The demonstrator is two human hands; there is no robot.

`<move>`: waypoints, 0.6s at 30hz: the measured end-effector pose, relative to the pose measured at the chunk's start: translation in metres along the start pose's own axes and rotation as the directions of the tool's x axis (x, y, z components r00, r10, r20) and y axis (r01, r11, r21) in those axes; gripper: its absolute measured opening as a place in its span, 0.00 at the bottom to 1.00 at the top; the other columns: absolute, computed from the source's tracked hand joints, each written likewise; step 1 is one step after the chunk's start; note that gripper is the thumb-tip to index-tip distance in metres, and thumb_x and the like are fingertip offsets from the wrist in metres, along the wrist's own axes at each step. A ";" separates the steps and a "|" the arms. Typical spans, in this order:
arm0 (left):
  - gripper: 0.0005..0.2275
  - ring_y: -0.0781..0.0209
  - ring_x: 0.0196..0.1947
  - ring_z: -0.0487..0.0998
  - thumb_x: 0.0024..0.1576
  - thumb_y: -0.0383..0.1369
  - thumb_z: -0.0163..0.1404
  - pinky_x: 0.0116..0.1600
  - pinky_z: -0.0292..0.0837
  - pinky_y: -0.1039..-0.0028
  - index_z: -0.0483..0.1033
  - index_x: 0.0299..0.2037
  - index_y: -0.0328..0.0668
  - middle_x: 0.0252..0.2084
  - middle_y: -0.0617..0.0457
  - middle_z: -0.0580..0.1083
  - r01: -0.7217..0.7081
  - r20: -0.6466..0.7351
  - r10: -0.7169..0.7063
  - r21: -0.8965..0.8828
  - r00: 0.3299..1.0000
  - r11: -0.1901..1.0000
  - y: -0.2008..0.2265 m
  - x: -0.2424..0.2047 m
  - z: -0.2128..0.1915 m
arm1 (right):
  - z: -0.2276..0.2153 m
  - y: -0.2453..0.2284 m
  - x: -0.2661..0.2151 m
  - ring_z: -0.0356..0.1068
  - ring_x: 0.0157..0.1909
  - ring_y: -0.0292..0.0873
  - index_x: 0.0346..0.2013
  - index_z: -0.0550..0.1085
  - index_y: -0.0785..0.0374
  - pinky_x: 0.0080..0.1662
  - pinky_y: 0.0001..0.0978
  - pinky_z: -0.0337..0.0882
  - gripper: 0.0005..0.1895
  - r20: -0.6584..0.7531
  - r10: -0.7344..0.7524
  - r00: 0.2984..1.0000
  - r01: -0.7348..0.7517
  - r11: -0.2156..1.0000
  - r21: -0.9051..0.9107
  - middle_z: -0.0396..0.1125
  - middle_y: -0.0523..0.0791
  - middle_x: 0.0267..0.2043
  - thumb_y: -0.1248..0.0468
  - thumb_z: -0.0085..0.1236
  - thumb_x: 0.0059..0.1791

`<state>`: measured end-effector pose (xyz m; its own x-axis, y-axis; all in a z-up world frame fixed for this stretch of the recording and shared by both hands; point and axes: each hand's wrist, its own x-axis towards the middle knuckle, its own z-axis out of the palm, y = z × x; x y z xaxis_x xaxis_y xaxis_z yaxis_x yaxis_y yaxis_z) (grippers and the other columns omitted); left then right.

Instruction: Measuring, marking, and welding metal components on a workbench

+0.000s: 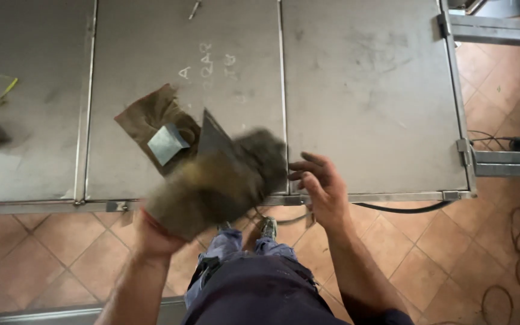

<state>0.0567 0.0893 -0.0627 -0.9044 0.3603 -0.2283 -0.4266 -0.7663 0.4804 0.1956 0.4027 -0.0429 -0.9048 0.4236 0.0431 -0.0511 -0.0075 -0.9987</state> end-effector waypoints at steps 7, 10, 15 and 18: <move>0.23 0.51 0.73 0.66 0.64 0.48 0.37 0.81 0.50 0.47 0.73 0.64 0.48 0.71 0.51 0.67 0.136 0.041 -0.131 -0.186 0.991 0.973 0.049 0.051 0.064 | 0.011 -0.006 -0.033 0.78 0.37 0.46 0.44 0.83 0.50 0.40 0.40 0.75 0.11 -0.172 0.136 0.976 -0.200 0.872 -0.446 0.77 0.47 0.35 0.54 0.61 0.50; 0.22 0.33 0.76 0.61 0.68 0.33 0.38 0.81 0.59 0.44 0.60 0.72 0.34 0.76 0.36 0.60 0.086 0.292 -0.074 -0.028 0.954 0.996 0.051 0.057 0.091 | -0.006 -0.009 -0.044 0.75 0.42 0.34 0.44 0.81 0.59 0.43 0.24 0.72 0.09 -0.305 0.132 0.943 -0.285 0.795 -0.535 0.78 0.41 0.41 0.62 0.56 0.52; 0.09 0.51 0.36 0.85 0.65 0.39 0.50 0.43 0.86 0.65 0.79 0.43 0.46 0.36 0.47 0.79 0.064 -0.313 0.045 0.329 0.949 0.942 0.019 0.029 -0.047 | -0.009 0.014 -0.046 0.75 0.44 0.47 0.42 0.83 0.57 0.49 0.35 0.74 0.09 -0.035 -0.385 0.922 0.199 0.551 -0.811 0.75 0.44 0.43 0.68 0.66 0.48; 0.04 0.44 0.38 0.83 0.60 0.27 0.54 0.48 0.81 0.48 0.76 0.39 0.34 0.38 0.39 0.80 0.090 -0.390 -0.117 -0.087 0.913 0.992 -0.010 -0.011 -0.082 | 0.018 0.026 -0.035 0.77 0.48 0.48 0.41 0.83 0.58 0.53 0.38 0.72 0.10 0.286 -0.403 0.869 0.461 0.451 -0.764 0.78 0.46 0.42 0.61 0.69 0.47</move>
<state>0.0712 0.0492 -0.1344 -0.7755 0.2110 -0.5950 -0.5043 -0.7741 0.3827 0.2184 0.3713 -0.0701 -0.8870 0.1120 0.4479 -0.1167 0.8842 -0.4523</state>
